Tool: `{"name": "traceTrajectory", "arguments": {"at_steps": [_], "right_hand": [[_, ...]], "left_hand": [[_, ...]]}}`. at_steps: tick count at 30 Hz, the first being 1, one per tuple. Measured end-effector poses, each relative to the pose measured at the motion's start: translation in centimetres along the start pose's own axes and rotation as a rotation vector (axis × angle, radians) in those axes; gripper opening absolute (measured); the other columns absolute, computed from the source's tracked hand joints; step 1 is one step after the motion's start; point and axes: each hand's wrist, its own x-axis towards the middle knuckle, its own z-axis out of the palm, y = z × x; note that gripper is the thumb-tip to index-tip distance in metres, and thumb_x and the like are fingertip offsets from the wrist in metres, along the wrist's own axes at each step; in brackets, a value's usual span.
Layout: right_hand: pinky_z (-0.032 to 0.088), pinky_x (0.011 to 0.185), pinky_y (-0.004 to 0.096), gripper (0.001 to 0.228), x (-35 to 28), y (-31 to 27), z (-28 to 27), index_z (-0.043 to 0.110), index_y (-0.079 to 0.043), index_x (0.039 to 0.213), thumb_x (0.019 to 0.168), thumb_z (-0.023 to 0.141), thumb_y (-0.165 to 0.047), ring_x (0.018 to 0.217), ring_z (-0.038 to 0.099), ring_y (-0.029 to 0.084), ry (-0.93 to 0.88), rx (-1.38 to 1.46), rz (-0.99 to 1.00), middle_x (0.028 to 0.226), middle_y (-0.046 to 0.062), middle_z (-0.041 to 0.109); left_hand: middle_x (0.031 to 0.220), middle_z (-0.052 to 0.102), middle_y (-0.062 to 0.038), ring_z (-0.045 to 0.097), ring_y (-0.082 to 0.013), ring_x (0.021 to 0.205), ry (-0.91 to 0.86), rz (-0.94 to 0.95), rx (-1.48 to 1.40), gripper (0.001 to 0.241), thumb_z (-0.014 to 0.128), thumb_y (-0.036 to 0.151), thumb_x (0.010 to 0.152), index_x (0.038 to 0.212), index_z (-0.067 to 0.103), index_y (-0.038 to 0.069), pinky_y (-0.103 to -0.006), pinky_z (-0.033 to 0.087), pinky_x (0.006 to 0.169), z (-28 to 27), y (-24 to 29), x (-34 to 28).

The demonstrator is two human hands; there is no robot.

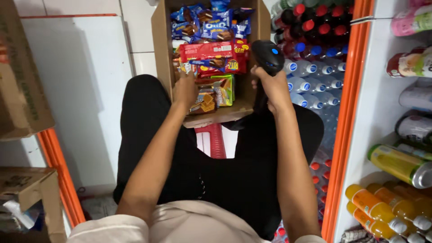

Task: The person picks up packaged snacks from a cardboard box, scans their barcodes using a handheld barcode scanner, and places them onto store shelves.

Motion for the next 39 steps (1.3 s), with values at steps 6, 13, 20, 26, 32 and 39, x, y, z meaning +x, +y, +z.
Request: {"name": "traceTrajectory", "arguments": {"at_steps": [6,13,20,26,32,39], "right_hand": [[0.054,0.066,0.03,0.03,0.3,1.3,1.0,0.072,0.003,0.104,0.08,0.082,-0.013,0.076,0.07,0.012,-0.219,-0.683,-0.645,0.085,0.007,0.073],[0.051,0.051,0.03,0.022,1.1,2.1,2.1,0.073,-0.001,0.1,0.089,0.076,-0.02,0.055,0.064,0.012,-0.206,-0.548,-0.081,0.067,0.005,0.069],[0.055,0.053,0.031,0.023,1.9,5.3,2.4,0.073,0.003,0.096,0.09,0.072,-0.019,0.056,0.069,0.013,-0.268,-0.558,0.014,0.069,0.008,0.071],[0.053,0.051,0.033,0.023,-2.3,1.4,4.7,0.07,0.002,0.1,0.088,0.071,-0.018,0.056,0.065,0.017,-0.357,-0.349,0.225,0.07,0.007,0.067],[0.055,0.052,0.032,0.017,-9.3,-4.2,3.3,0.065,-0.002,0.102,0.09,0.07,-0.013,0.059,0.064,0.015,-0.31,0.008,0.164,0.074,0.004,0.064],[0.053,0.053,0.031,0.03,-18.0,-7.8,2.1,0.064,-0.005,0.117,0.088,0.069,-0.01,0.058,0.063,0.015,-0.294,0.127,-0.021,0.078,0.006,0.064]], "left_hand": [[0.104,0.073,-0.014,0.074,-0.0328,0.1,0.159,0.189,-0.528,0.017,0.076,0.008,0.084,0.1,0.069,0.008,-0.0425,0.059,0.087,-1.0,-0.5,0.4],[0.105,0.07,-0.017,0.069,-0.0313,0.098,0.118,0.19,-0.553,0.033,0.087,0.007,0.071,0.099,0.069,0.007,-0.0417,0.056,0.087,0.4,-2.1,0.8],[0.107,0.074,-0.006,0.071,-0.0189,0.096,-0.046,-0.028,-0.638,0.043,0.083,0.004,0.074,0.115,0.073,0.011,-0.0337,0.057,0.084,1.5,-3.1,1.1],[0.107,0.071,-0.002,0.071,-0.0101,0.091,-0.018,0.188,-1.02,0.036,0.074,-0.001,0.082,0.116,0.067,0.008,-0.0269,0.061,0.077,-4.3,2.3,-0.3],[0.107,0.069,-0.008,0.064,-0.0131,0.097,-0.129,0.256,-1.078,0.037,0.074,-0.006,0.09,0.122,0.063,0.007,-0.0266,0.052,0.081,-11.7,7.3,-3.4],[0.126,0.059,-0.006,0.058,-0.0156,0.124,-0.125,0.487,-1.356,0.038,0.073,-0.009,0.088,0.12,0.058,0.004,-0.0302,0.052,0.104,-16.0,11.3,-7.4]]}}
